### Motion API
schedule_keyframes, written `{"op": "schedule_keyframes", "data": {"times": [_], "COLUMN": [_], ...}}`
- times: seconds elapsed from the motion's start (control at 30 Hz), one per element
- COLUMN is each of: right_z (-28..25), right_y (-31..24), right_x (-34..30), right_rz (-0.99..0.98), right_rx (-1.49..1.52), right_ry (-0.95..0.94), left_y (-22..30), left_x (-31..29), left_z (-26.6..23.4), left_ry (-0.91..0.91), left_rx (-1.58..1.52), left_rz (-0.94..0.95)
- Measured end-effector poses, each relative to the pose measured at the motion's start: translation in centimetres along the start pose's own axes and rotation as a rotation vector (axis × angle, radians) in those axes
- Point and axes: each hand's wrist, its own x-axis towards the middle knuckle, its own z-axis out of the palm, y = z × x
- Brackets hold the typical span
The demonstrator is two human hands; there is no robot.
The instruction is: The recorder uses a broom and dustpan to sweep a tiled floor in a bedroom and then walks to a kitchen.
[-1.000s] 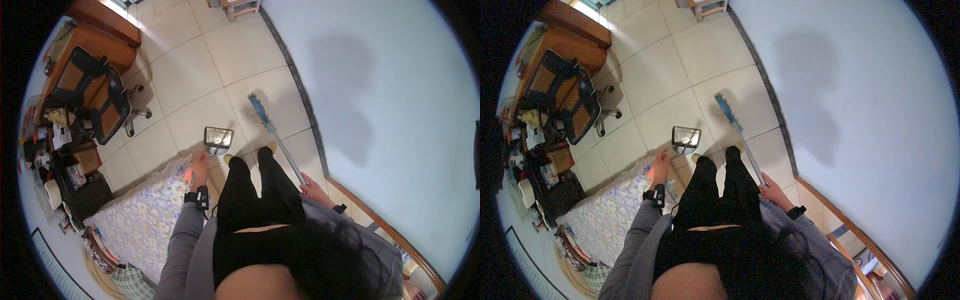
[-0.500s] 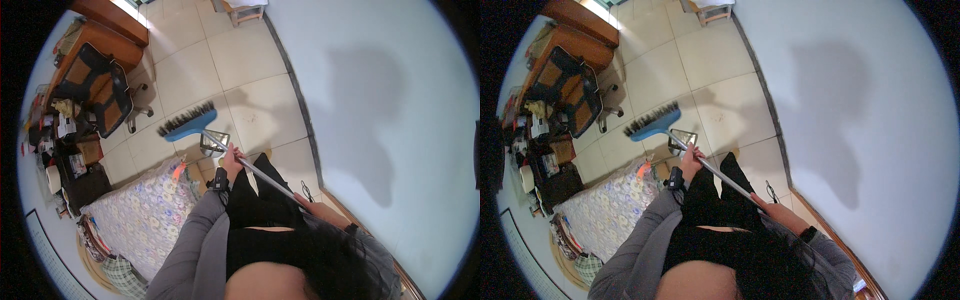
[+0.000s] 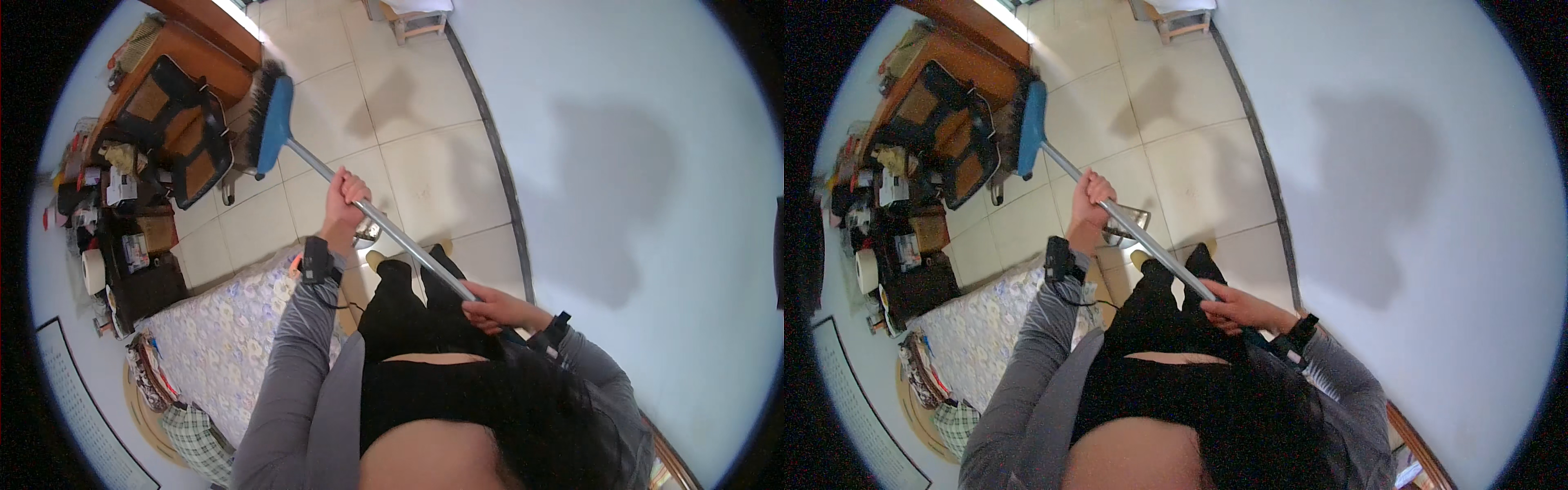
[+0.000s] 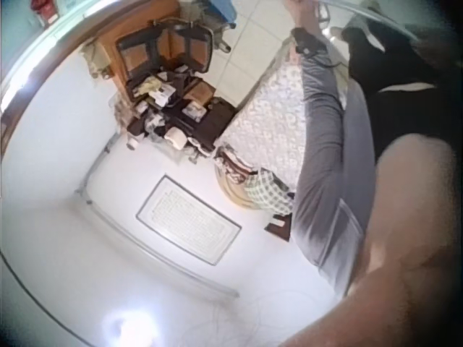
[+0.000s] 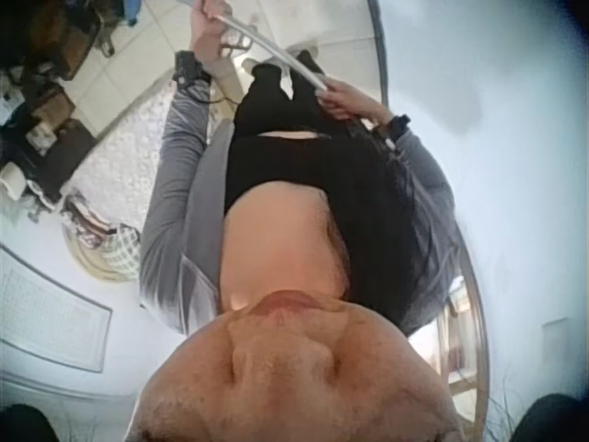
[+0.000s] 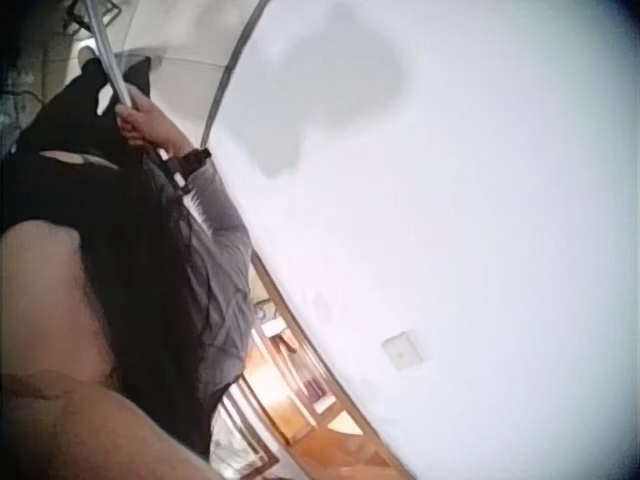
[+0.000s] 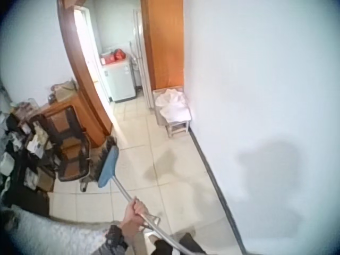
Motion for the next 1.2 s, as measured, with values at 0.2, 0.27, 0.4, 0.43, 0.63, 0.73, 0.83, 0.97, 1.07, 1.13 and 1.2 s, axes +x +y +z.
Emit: {"op": "schedule_keyframes", "data": {"times": [0.2, 0.27, 0.4, 0.43, 0.63, 0.73, 0.83, 0.97, 1.07, 1.13, 1.2], "right_z": [1.6, 2.1, 1.5, 1.7, 2.7, 1.4, -1.3, -6.3, -11.9, -16.7, -21.1], "right_y": [-0.2, -0.7, 1.4, 0.9, 1.1, 2.8, 4.5, 5.4, 5.6, 6.1, 6.1], "right_x": [-0.5, -0.4, 0.0, -0.1, 1.1, 3.5, 5.1, 7.0, 10.5, 13.5, 16.6], "right_rz": [-0.260, -0.092, -0.141, -0.139, -0.110, -0.462, -0.526, -0.047, 0.001, -0.032, -0.017], "right_rx": [-1.260, -1.150, -0.861, -0.866, -0.758, -0.873, -0.894, -0.561, -0.490, -0.214, -0.196], "right_ry": [0.714, 0.671, 0.389, 0.382, 0.388, 0.588, 0.626, 0.702, 0.811, 0.867, 0.860], "left_y": [3.0, 3.1, 2.6, 2.5, 2.2, 3.5, 9.3, 13.5, 16.9, 16.4, 15.7], "left_x": [-0.1, -0.3, -0.7, -1.0, -0.9, -2.1, -5.1, -11.2, -14.9, -15.5, -15.3], "left_z": [1.2, 1.7, 0.9, 0.8, -2.2, -6.1, -11.1, -13.6, -18.8, -19.8, -20.8], "left_ry": [0.089, 0.066, -0.003, -0.001, 0.230, 0.476, 0.601, 0.846, 0.949, 0.937, 0.923], "left_rx": [0.173, 0.179, 0.137, 0.134, 0.419, 0.882, 1.735, 2.262, 2.394, 2.355, 2.299], "left_rz": [0.180, 0.171, 0.080, 0.067, 0.113, 0.265, 0.544, 0.693, 0.508, 0.313, 0.287]}}
